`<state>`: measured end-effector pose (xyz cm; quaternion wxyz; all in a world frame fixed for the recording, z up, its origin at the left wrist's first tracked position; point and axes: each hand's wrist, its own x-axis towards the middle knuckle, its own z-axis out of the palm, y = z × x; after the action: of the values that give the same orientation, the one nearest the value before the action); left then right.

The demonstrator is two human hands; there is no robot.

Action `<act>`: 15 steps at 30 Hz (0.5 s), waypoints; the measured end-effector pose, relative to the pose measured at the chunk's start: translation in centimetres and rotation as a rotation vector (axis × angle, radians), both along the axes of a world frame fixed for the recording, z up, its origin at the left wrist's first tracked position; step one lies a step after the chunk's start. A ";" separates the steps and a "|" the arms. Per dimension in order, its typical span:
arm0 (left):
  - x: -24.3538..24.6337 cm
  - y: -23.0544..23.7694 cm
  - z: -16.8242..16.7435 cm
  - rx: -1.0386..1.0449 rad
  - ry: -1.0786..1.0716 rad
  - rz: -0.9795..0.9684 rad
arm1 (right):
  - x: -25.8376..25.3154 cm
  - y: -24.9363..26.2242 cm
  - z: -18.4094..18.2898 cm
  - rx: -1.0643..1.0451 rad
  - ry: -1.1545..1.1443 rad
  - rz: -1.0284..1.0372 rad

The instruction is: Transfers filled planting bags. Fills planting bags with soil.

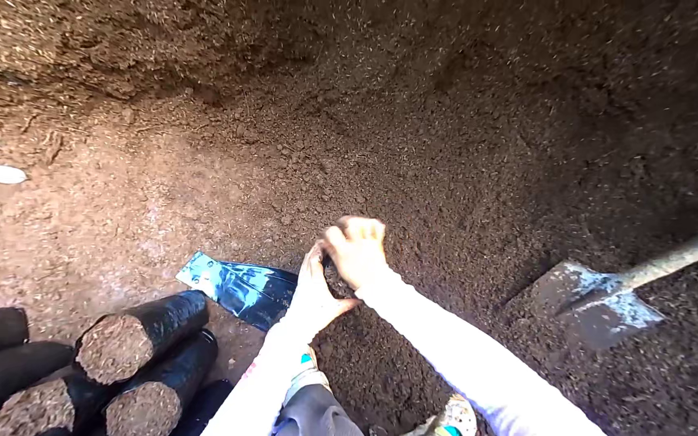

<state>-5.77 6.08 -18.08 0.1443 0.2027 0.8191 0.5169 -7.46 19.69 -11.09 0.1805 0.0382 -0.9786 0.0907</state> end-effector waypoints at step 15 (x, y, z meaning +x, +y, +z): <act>-1.0 -0.5 2.1 -0.007 -0.028 -0.001 | 8.7 12.3 -5.2 -0.298 -0.605 -0.615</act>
<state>-6.76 5.56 -15.95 0.1565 0.1955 0.8186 0.5168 1.22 32.00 -16.30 -0.0915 -0.3089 -0.9295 0.1797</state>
